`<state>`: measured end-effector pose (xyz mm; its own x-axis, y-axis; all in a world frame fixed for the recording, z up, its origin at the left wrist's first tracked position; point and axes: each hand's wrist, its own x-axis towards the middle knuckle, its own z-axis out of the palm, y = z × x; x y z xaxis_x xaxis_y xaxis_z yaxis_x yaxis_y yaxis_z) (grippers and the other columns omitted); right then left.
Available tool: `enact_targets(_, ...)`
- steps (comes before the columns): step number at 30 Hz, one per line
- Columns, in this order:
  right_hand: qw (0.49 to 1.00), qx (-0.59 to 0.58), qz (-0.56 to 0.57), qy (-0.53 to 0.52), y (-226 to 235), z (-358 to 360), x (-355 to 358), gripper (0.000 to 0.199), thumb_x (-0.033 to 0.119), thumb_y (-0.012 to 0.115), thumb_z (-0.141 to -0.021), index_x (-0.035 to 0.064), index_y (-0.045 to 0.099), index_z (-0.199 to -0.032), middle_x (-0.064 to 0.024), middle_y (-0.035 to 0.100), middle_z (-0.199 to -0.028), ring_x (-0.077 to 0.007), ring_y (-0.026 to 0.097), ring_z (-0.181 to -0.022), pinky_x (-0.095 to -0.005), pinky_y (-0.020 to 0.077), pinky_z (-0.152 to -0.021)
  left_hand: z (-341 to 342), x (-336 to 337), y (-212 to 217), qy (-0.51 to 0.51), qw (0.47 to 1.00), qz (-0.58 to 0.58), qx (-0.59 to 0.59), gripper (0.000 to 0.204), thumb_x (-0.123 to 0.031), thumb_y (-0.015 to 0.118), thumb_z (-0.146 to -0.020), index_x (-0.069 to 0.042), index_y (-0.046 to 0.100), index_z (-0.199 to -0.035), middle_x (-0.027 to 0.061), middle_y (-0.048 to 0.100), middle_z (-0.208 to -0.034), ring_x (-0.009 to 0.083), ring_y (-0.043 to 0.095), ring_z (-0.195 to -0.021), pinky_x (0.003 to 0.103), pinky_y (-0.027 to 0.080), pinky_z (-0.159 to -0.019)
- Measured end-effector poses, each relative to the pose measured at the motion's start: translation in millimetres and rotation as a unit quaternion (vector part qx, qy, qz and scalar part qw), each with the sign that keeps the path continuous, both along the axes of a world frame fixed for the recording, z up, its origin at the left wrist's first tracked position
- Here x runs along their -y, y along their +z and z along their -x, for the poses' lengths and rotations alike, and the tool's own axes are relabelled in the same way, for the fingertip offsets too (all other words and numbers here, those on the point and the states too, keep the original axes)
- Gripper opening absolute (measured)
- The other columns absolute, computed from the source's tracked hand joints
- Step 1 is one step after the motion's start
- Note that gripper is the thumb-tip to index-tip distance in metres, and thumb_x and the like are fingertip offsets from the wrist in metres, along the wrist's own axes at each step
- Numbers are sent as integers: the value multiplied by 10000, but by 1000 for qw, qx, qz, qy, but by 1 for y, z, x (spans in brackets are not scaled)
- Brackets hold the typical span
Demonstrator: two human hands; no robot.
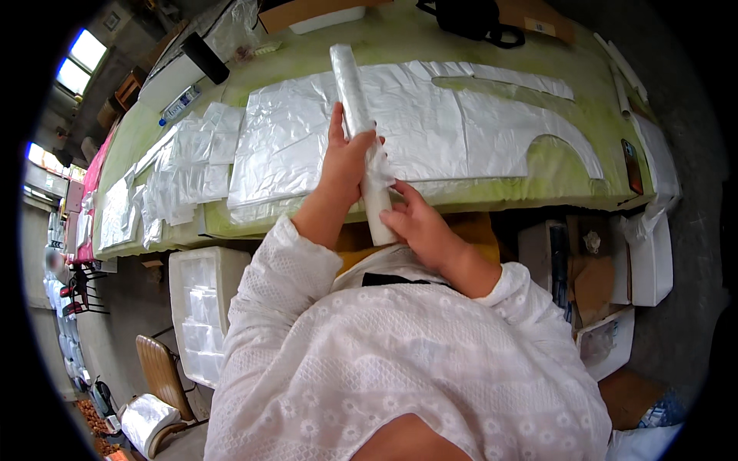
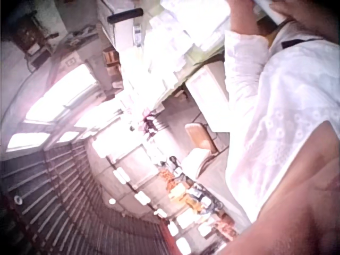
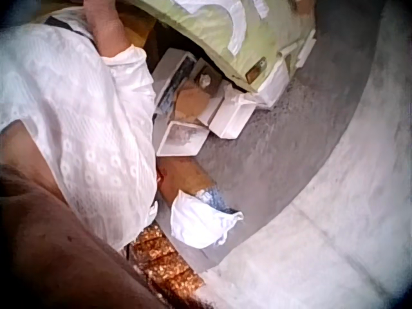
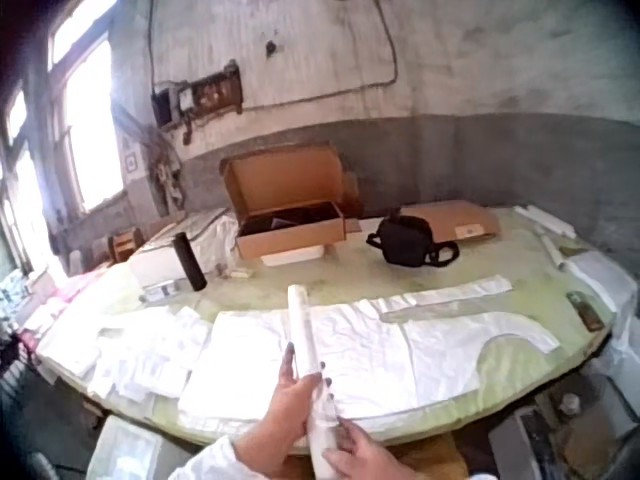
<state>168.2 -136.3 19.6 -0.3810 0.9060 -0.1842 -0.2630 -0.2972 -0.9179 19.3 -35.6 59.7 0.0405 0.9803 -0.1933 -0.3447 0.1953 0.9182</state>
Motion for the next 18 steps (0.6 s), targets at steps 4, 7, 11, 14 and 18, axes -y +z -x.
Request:
enact_targets(4,999,15,32,34,12,4,-2,734,260,633,-1012,4,231,-1571,-97,612,-1218,-160,632,-992,-330,553,-774,-1,-6,-1,-64,996,26,-62,988,-26,670,-920,-258,64,-1664,102,617,-1190,205,630,-957,405,586,-764)
enact_targets(7,999,35,25,17,7,1,1,770,265,657,-989,38,229,-1588,-80,616,-1188,-137,597,-917,-300,513,-702,-5,-11,-10,-102,988,13,-118,974,-18,666,-919,-263,90,-1664,98,616,-1158,203,633,-937,398,587,-739)
enact_targets(11,995,92,14,23,12,-12,1,797,261,675,-953,48,244,-1589,-74,598,-1210,-122,576,-918,-294,498,-681,-15,-28,-7,-62,990,17,-124,962,-8,659,-916,-275,115,-1663,99,622,-1070,200,621,-887,396,582,-709)
enact_targets(14,983,164,-48,73,-1,-39,17,778,242,676,-927,9,304,-1569,-124,573,-1351,-193,576,-1145,-344,503,-933,-5,-69,-18,6,994,24,-103,969,7,651,-913,-283,112,-1664,99,620,-977,205,604,-840,415,568,-698)
enact_targets(18,979,162,32,116,2,-95,45,712,146,672,-893,-26,382,-1520,-145,558,-1398,-211,566,-1243,-354,445,-1075,19,-113,-33,40,995,31,-81,893,2,646,-931,-219,176,-1658,115,633,-1028,236,619,-910,438,555,-812)
